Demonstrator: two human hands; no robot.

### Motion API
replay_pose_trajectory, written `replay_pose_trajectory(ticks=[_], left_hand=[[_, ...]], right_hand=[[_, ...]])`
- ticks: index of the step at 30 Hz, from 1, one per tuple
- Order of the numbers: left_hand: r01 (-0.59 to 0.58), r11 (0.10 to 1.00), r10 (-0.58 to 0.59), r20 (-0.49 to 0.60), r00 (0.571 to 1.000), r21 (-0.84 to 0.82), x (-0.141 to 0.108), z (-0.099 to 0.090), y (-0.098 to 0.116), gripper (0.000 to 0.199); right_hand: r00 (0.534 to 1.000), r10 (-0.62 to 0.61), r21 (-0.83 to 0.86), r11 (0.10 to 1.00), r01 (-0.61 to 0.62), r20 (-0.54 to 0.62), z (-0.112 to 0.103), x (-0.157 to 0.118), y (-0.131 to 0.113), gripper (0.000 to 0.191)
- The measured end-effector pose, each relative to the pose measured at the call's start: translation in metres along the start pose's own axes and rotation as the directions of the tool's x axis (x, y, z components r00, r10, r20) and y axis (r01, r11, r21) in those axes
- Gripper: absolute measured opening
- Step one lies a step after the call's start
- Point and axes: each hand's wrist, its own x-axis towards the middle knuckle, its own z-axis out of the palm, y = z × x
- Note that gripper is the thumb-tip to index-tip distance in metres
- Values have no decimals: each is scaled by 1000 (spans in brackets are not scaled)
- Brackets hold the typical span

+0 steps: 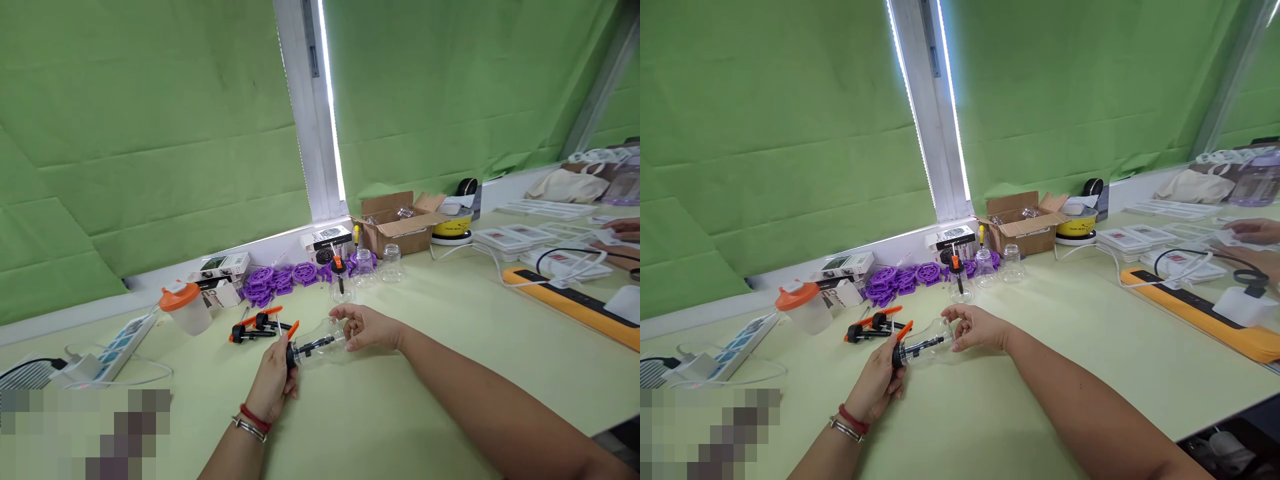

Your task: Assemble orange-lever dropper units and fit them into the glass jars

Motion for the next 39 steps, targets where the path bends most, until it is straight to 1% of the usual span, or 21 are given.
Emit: replay_pose_trajectory(ticks=[4, 10, 15, 23, 26, 31, 33, 35, 38, 39], left_hand=[[-1, 1000, 1, 1, 1000, 24, -1, 0, 1, 50], [18, 1000, -18, -12, 1000, 15, 0, 0, 1, 51], [7, 1000, -7, -13, 1000, 18, 0, 1, -1, 52], [-6, 1000, 6, 1, 1000, 9, -2, 2, 0, 52], [-5, 1000, 5, -3, 1000, 4, -3, 3, 2, 51], [17, 1000, -17, 0, 1000, -11, -3, 1, 3, 51], [22, 999, -22, 3, 1000, -26, -2, -1, 3, 51], [23, 999, -23, 13, 1000, -44, -1, -3, 2, 52], [19, 997, -18, 18, 1000, -71, 2, -4, 1, 53], [15, 997, -13, 20, 1000, -76, 3, -5, 1, 54]], right_hand=[[999, 38, 37, 999, -37, -16, 2, 2, 1, 61], [996, 75, 64, 995, -72, -40, 5, 1, 0, 63], [990, 131, 60, 990, -129, -43, 4, 2, 2, 56], [988, 150, 7, 989, -150, -46, 8, 3, 0, 38], [988, 148, 2, 989, -148, -48, 11, 4, -2, 37], [982, 175, -42, 983, -179, -73, 15, 5, -3, 46], [985, 155, -74, 984, -161, -78, 14, 4, -3, 53], [995, 63, -100, 992, -71, -76, 14, 3, -5, 61], [994, -103, -207, 974, 93, -41, 12, -1, -7, 90], [990, -139, -261, 957, 126, -31, 12, -2, -7, 96]])
